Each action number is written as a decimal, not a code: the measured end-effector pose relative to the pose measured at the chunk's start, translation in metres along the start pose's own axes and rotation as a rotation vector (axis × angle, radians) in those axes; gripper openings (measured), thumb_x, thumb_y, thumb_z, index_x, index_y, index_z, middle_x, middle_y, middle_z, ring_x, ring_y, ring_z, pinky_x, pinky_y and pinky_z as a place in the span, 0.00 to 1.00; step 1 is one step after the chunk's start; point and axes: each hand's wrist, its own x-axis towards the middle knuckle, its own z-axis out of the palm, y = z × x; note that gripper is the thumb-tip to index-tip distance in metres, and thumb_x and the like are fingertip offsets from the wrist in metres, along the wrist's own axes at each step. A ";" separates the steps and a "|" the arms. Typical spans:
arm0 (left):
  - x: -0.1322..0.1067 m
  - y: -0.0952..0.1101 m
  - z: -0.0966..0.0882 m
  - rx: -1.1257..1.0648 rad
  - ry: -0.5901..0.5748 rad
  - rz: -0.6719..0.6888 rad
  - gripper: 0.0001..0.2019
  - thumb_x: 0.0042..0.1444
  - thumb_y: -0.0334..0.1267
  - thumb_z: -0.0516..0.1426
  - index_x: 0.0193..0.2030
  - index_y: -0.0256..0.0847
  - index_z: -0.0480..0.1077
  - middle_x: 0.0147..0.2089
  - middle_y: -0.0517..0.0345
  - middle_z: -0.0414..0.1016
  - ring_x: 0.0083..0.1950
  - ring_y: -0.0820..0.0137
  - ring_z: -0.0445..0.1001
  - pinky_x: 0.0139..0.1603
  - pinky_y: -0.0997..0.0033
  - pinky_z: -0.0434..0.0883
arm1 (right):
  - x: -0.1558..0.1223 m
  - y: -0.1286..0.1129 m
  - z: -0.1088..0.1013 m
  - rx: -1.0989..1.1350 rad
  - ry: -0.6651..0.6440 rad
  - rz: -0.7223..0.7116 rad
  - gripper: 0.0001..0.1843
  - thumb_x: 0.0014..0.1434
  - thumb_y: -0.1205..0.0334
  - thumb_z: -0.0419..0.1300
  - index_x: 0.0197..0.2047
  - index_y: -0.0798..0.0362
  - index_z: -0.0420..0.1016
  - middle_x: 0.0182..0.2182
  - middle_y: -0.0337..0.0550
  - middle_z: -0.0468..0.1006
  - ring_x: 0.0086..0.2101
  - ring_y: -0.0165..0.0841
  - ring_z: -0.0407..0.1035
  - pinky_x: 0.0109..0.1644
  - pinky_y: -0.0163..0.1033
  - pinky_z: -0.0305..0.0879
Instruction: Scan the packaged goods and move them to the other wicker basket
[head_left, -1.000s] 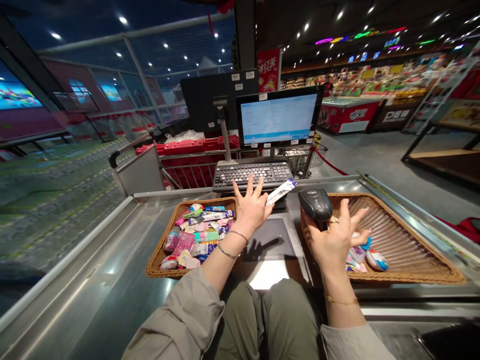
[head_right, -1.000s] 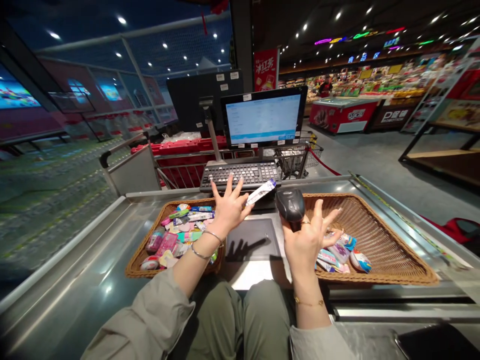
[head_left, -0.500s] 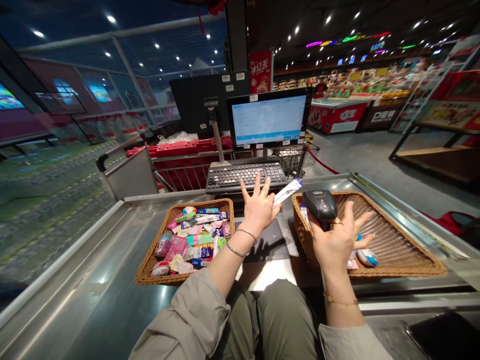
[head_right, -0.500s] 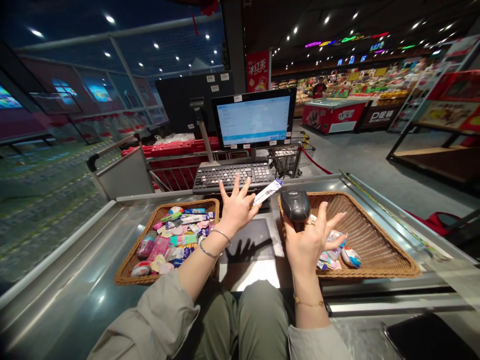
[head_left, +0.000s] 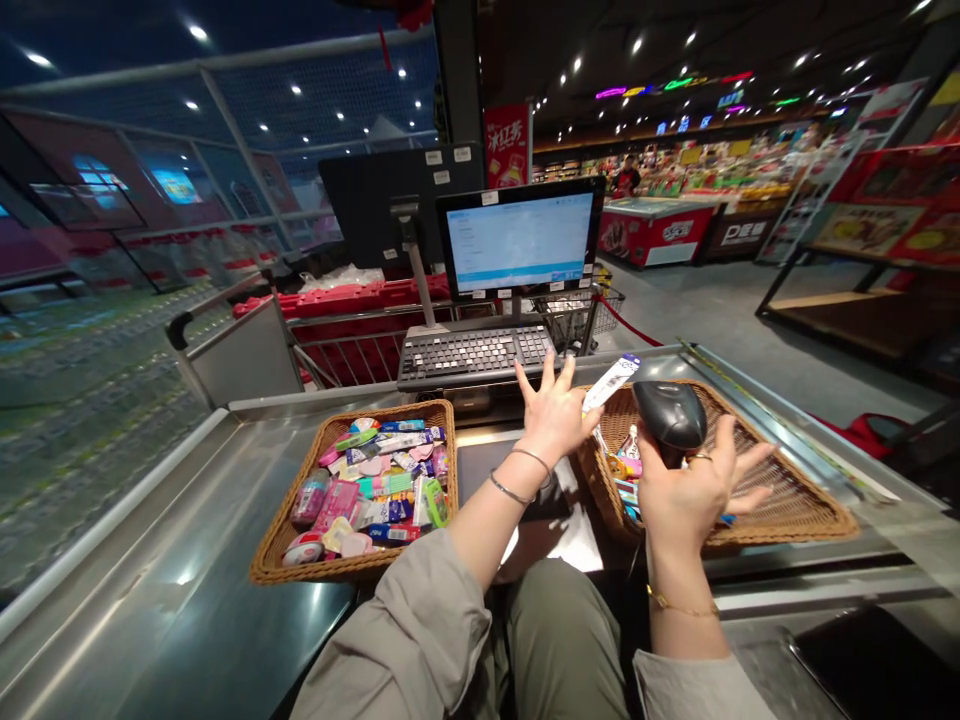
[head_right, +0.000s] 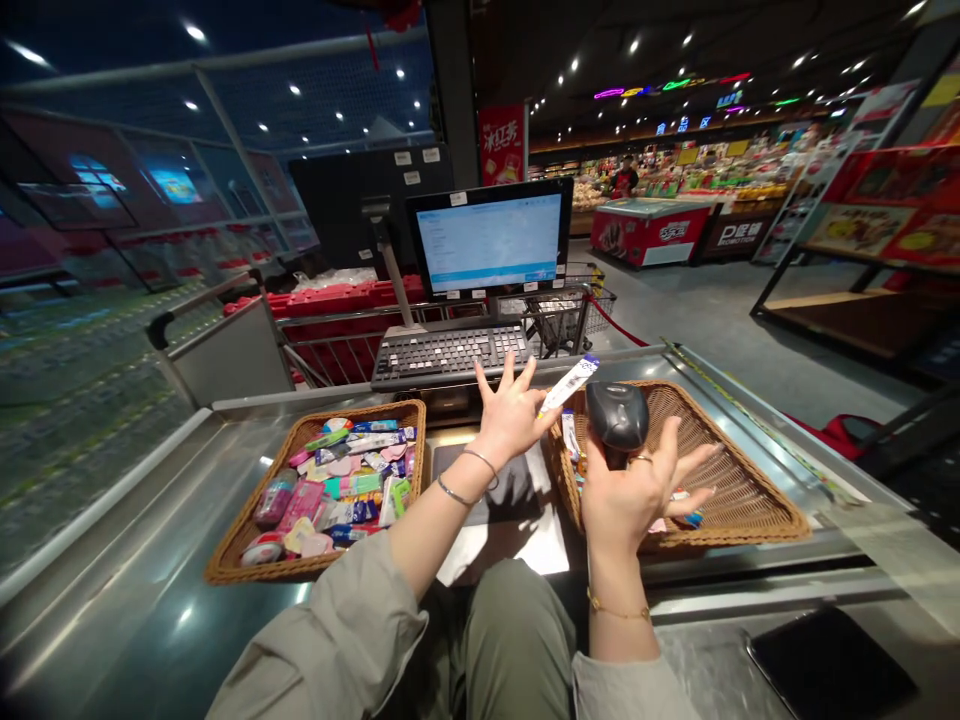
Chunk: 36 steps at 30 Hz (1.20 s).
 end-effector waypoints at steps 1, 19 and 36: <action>0.003 0.004 0.002 -0.007 -0.006 0.006 0.17 0.65 0.52 0.54 0.46 0.50 0.81 0.75 0.52 0.60 0.79 0.46 0.42 0.70 0.19 0.35 | 0.002 0.000 -0.002 0.001 0.012 0.016 0.29 0.59 0.46 0.63 0.54 0.62 0.77 0.68 0.68 0.62 0.71 0.70 0.38 0.66 0.82 0.27; -0.004 -0.008 0.006 -0.114 -0.012 -0.099 0.32 0.69 0.59 0.47 0.72 0.43 0.59 0.77 0.48 0.54 0.80 0.53 0.43 0.74 0.27 0.39 | 0.009 0.004 -0.010 0.008 0.040 0.092 0.37 0.56 0.47 0.66 0.62 0.64 0.72 0.67 0.68 0.63 0.71 0.70 0.39 0.68 0.80 0.25; -0.115 -0.104 -0.042 0.110 -0.014 -0.241 0.37 0.65 0.61 0.52 0.74 0.41 0.56 0.78 0.45 0.49 0.80 0.49 0.41 0.74 0.27 0.38 | -0.037 -0.044 0.029 0.059 -0.383 -0.242 0.21 0.61 0.46 0.59 0.43 0.55 0.81 0.69 0.58 0.62 0.72 0.62 0.41 0.67 0.79 0.30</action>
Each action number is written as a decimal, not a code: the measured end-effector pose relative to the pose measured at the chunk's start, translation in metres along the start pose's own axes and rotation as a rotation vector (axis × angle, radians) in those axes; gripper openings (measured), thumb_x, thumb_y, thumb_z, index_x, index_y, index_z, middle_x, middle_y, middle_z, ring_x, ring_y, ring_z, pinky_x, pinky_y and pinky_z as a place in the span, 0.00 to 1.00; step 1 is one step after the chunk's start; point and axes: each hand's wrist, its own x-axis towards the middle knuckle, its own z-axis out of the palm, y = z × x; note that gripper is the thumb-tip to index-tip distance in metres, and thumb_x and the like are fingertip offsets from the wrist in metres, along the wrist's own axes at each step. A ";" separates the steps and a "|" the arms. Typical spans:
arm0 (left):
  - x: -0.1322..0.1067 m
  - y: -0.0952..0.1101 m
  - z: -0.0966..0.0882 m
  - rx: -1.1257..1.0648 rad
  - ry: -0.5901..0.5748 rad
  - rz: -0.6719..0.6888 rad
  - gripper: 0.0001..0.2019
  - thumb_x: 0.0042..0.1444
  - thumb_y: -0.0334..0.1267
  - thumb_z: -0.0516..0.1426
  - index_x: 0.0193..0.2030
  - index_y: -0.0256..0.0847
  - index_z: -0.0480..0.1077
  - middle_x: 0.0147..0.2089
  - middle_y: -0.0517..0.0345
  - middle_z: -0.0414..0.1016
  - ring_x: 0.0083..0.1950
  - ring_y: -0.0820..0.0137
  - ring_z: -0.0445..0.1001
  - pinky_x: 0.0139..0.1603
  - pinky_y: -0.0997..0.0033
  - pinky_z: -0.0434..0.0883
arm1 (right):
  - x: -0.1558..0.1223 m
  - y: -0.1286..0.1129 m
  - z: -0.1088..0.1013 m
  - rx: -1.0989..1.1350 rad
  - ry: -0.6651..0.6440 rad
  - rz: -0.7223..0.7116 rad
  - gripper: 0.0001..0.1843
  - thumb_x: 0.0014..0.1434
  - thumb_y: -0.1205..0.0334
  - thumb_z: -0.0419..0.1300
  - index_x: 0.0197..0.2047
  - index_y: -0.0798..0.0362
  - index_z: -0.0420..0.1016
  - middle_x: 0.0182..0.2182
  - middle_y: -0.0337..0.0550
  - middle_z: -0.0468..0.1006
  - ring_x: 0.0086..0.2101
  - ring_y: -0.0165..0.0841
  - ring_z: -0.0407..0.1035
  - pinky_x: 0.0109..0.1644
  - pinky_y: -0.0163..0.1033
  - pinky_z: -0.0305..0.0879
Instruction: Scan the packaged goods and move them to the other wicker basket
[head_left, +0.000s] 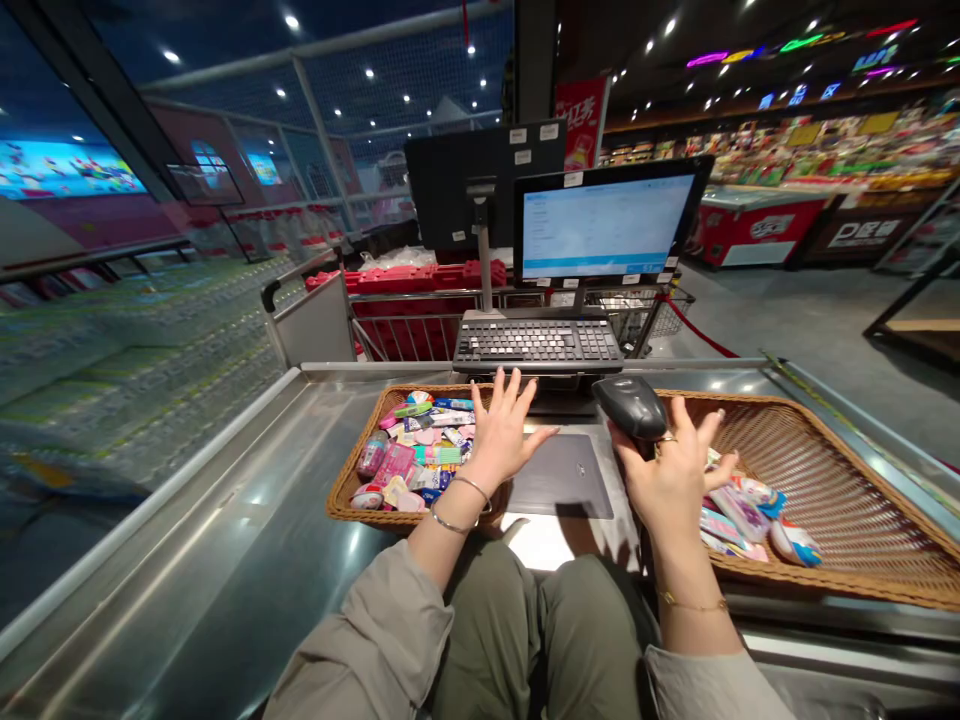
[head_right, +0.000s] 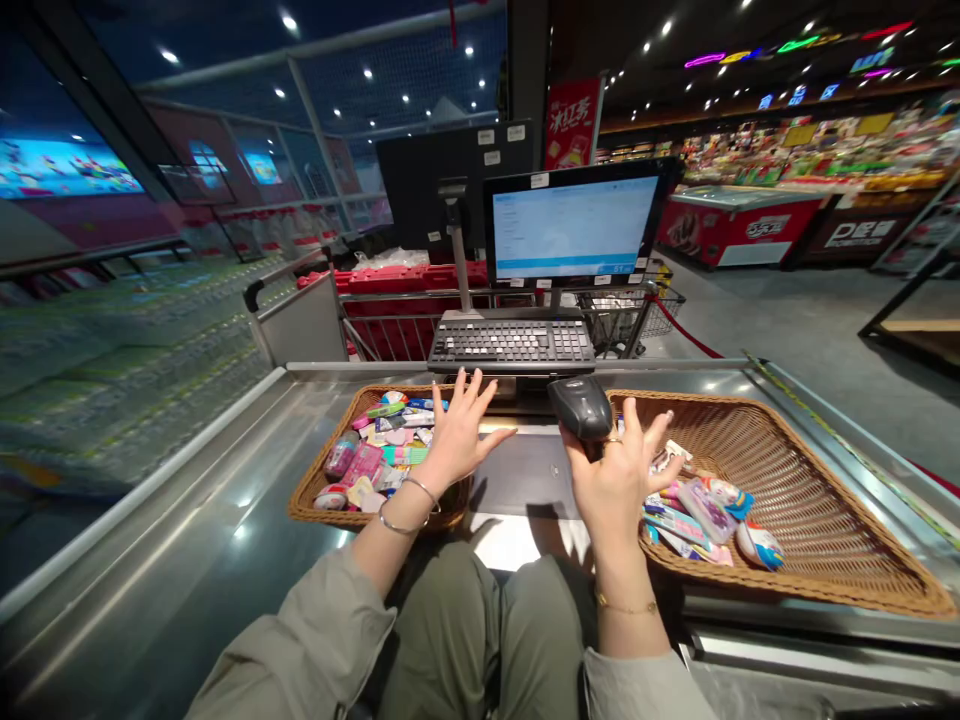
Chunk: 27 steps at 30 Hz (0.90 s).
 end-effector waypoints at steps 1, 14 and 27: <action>-0.004 -0.009 -0.001 0.017 -0.010 -0.013 0.37 0.65 0.61 0.52 0.74 0.41 0.56 0.78 0.44 0.48 0.80 0.49 0.41 0.74 0.27 0.37 | -0.001 -0.003 0.003 -0.001 -0.028 -0.021 0.19 0.61 0.48 0.59 0.42 0.55 0.80 0.69 0.58 0.62 0.72 0.62 0.40 0.67 0.80 0.30; -0.057 -0.119 -0.016 0.272 -0.182 -0.132 0.41 0.60 0.57 0.60 0.75 0.44 0.55 0.80 0.43 0.40 0.79 0.41 0.34 0.69 0.19 0.35 | -0.019 -0.046 0.048 0.041 -0.298 -0.206 0.14 0.61 0.50 0.62 0.41 0.51 0.81 0.71 0.55 0.59 0.73 0.58 0.35 0.65 0.81 0.35; -0.066 -0.178 -0.031 0.344 -0.224 -0.291 0.36 0.60 0.50 0.62 0.73 0.45 0.60 0.80 0.41 0.41 0.79 0.41 0.35 0.68 0.17 0.35 | -0.036 -0.069 0.067 0.074 -0.368 -0.283 0.11 0.62 0.53 0.60 0.38 0.51 0.79 0.71 0.55 0.58 0.74 0.56 0.34 0.66 0.80 0.34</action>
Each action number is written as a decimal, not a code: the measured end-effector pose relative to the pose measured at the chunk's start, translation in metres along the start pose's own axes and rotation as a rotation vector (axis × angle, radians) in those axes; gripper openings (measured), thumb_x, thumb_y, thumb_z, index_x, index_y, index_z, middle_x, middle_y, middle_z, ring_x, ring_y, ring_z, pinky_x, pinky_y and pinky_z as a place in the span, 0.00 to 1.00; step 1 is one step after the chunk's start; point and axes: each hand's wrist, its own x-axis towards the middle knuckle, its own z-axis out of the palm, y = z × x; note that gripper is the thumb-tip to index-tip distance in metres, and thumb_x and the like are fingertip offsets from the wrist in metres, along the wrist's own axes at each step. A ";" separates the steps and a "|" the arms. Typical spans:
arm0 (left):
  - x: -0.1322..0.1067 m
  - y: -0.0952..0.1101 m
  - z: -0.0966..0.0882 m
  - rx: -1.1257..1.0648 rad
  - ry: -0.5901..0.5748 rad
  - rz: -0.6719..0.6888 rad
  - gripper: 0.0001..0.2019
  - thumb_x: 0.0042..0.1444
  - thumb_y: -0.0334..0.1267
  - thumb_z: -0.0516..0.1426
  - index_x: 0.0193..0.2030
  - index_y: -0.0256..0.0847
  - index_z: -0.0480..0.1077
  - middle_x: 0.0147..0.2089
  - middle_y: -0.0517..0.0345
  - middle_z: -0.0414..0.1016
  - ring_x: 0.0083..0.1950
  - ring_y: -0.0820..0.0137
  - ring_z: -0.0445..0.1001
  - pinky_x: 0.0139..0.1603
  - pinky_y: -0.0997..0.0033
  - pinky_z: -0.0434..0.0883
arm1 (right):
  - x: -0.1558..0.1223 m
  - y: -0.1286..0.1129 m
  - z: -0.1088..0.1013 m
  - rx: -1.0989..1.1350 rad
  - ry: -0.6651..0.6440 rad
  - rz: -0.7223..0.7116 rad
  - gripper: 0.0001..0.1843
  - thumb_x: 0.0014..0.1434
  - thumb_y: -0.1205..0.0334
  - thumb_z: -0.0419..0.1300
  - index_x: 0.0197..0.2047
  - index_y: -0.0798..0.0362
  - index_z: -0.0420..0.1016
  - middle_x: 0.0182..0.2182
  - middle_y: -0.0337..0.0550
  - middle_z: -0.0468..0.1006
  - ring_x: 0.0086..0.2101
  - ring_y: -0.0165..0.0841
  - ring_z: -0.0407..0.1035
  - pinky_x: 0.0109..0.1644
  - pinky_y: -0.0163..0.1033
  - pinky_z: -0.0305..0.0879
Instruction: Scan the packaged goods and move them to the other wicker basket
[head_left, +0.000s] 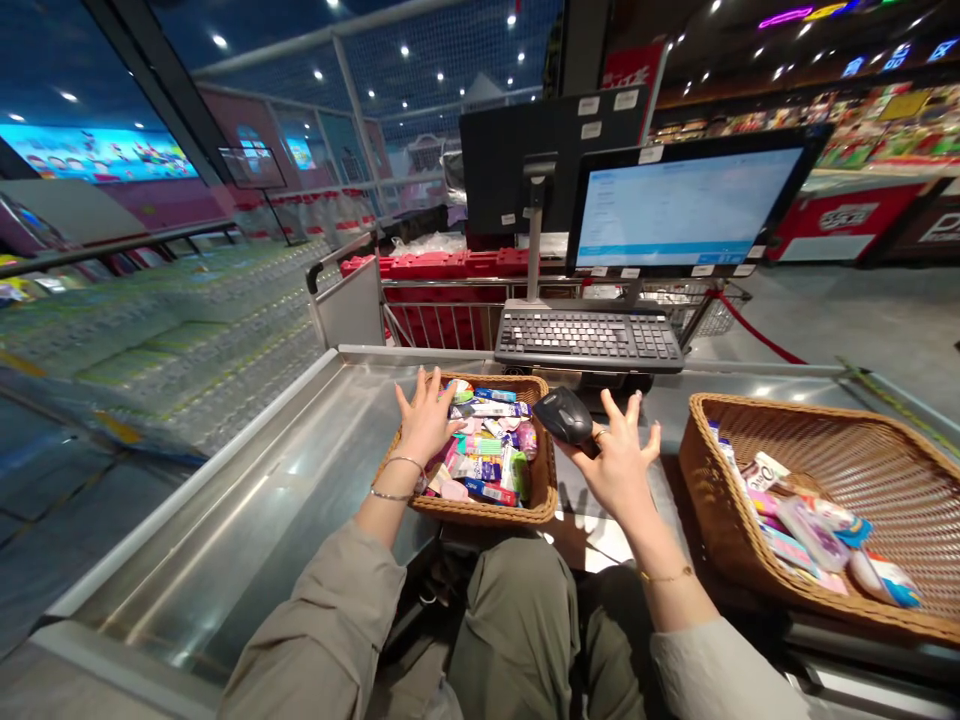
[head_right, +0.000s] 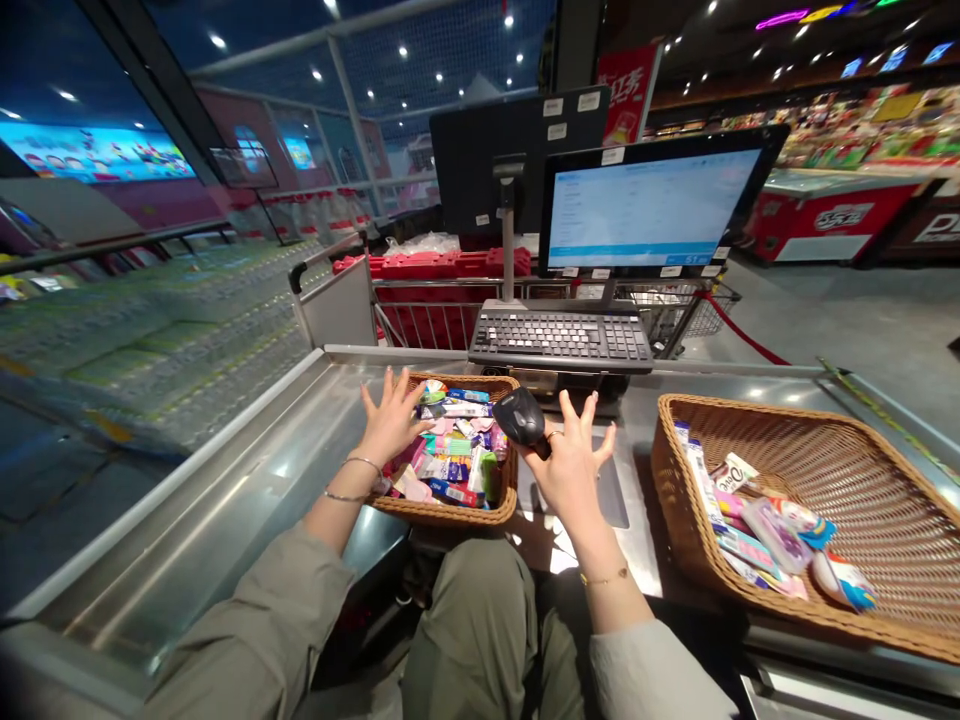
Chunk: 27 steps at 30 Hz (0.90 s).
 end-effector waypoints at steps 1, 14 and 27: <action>0.003 -0.002 0.000 0.005 -0.002 -0.005 0.35 0.60 0.50 0.62 0.72 0.46 0.61 0.80 0.41 0.41 0.79 0.41 0.35 0.68 0.17 0.35 | 0.000 -0.001 0.000 0.000 0.001 -0.001 0.11 0.62 0.54 0.60 0.38 0.51 0.79 0.71 0.55 0.59 0.74 0.56 0.34 0.66 0.80 0.34; 0.039 -0.034 0.006 -0.041 -0.040 0.089 0.29 0.58 0.47 0.64 0.67 0.50 0.69 0.79 0.44 0.44 0.79 0.40 0.32 0.68 0.19 0.28 | 0.002 -0.002 0.008 -0.015 -0.019 -0.012 0.14 0.62 0.51 0.60 0.38 0.52 0.79 0.71 0.55 0.58 0.74 0.55 0.34 0.66 0.80 0.35; 0.039 -0.034 0.023 -0.061 -0.037 0.204 0.10 0.62 0.45 0.61 0.46 0.48 0.81 0.74 0.48 0.62 0.79 0.42 0.43 0.66 0.16 0.26 | 0.001 0.001 0.016 -0.014 -0.014 -0.031 0.15 0.64 0.49 0.58 0.40 0.51 0.79 0.71 0.55 0.59 0.73 0.57 0.36 0.65 0.81 0.37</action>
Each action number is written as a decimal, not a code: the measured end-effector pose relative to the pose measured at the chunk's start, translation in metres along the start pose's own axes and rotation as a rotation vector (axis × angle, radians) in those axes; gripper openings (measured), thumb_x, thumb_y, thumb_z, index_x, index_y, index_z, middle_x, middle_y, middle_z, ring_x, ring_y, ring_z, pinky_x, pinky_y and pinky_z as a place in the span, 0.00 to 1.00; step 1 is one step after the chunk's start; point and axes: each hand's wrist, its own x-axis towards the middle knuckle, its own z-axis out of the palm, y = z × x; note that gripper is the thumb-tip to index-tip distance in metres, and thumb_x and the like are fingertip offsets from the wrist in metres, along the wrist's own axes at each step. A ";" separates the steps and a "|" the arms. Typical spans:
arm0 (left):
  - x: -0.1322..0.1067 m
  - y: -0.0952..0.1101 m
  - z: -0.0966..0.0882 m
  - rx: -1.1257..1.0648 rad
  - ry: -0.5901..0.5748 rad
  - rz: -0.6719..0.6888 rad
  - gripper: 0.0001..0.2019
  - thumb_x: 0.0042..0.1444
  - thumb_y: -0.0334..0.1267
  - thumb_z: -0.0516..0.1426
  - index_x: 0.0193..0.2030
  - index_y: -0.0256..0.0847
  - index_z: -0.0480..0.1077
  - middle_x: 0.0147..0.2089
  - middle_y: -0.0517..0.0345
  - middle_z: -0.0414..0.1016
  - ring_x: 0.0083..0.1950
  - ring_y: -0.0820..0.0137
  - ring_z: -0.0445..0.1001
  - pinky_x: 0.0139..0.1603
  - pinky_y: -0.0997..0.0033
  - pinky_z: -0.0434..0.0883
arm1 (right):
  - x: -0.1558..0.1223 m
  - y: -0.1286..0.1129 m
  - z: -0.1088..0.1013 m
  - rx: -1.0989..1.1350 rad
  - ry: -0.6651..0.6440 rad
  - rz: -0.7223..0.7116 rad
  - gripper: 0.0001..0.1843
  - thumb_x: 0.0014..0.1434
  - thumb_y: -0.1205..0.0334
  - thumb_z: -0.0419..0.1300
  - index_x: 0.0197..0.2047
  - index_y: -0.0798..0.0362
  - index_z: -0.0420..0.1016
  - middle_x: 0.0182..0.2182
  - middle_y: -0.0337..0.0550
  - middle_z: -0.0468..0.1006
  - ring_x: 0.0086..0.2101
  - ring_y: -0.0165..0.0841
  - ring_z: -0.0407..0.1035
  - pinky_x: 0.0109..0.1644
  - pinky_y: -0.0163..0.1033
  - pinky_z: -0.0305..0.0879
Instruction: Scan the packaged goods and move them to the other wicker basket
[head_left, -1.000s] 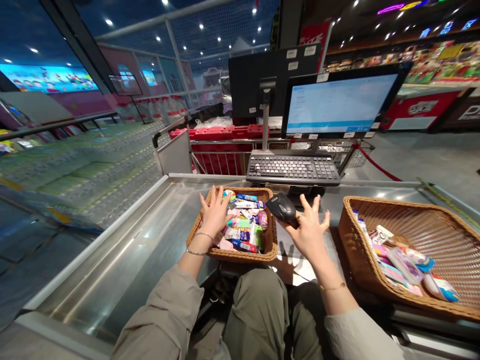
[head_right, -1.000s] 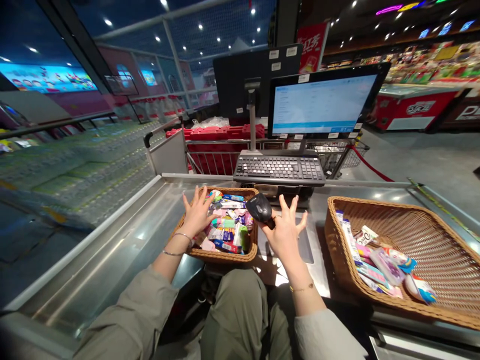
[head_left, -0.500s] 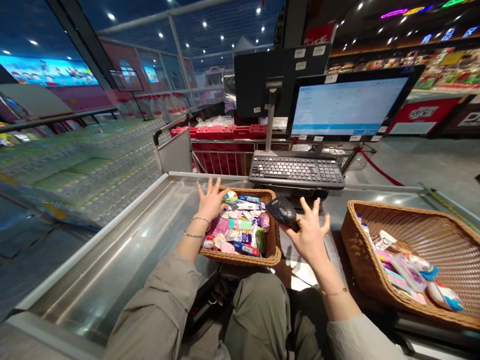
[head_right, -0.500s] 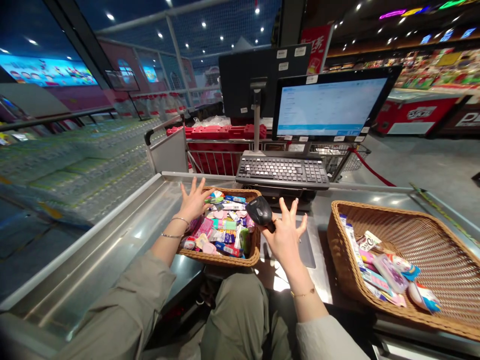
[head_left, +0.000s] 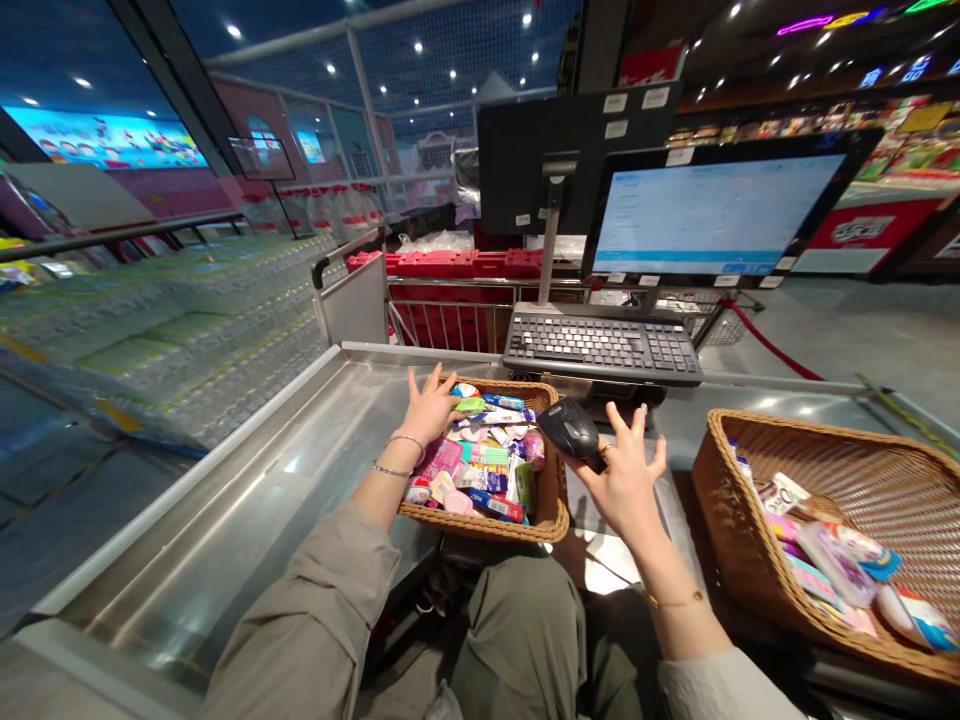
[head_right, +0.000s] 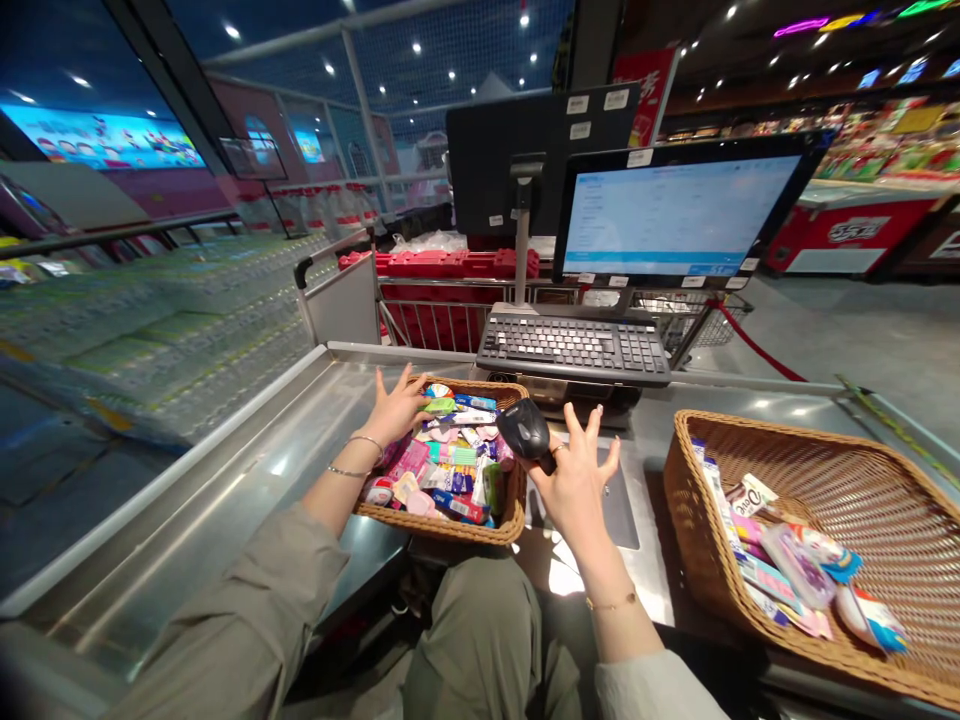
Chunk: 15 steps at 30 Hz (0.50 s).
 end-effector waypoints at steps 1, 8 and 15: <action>-0.001 0.003 -0.001 -0.001 0.017 0.022 0.09 0.63 0.44 0.61 0.44 0.48 0.81 0.73 0.49 0.63 0.78 0.42 0.44 0.66 0.16 0.25 | 0.000 0.000 0.000 0.001 0.002 0.000 0.16 0.64 0.48 0.58 0.40 0.51 0.79 0.71 0.56 0.59 0.73 0.57 0.36 0.65 0.81 0.37; -0.007 0.016 -0.001 -0.020 0.056 0.081 0.11 0.62 0.44 0.62 0.50 0.51 0.80 0.73 0.52 0.64 0.79 0.47 0.46 0.68 0.20 0.22 | -0.001 -0.001 -0.002 0.014 0.002 0.013 0.16 0.64 0.47 0.57 0.41 0.51 0.79 0.71 0.55 0.59 0.73 0.57 0.36 0.65 0.81 0.36; -0.007 0.007 0.005 -0.083 -0.009 -0.011 0.18 0.59 0.42 0.63 0.57 0.53 0.76 0.73 0.51 0.62 0.79 0.46 0.45 0.67 0.18 0.27 | -0.001 -0.001 -0.005 0.004 0.001 0.029 0.14 0.64 0.50 0.57 0.40 0.50 0.78 0.71 0.54 0.59 0.73 0.55 0.36 0.65 0.80 0.37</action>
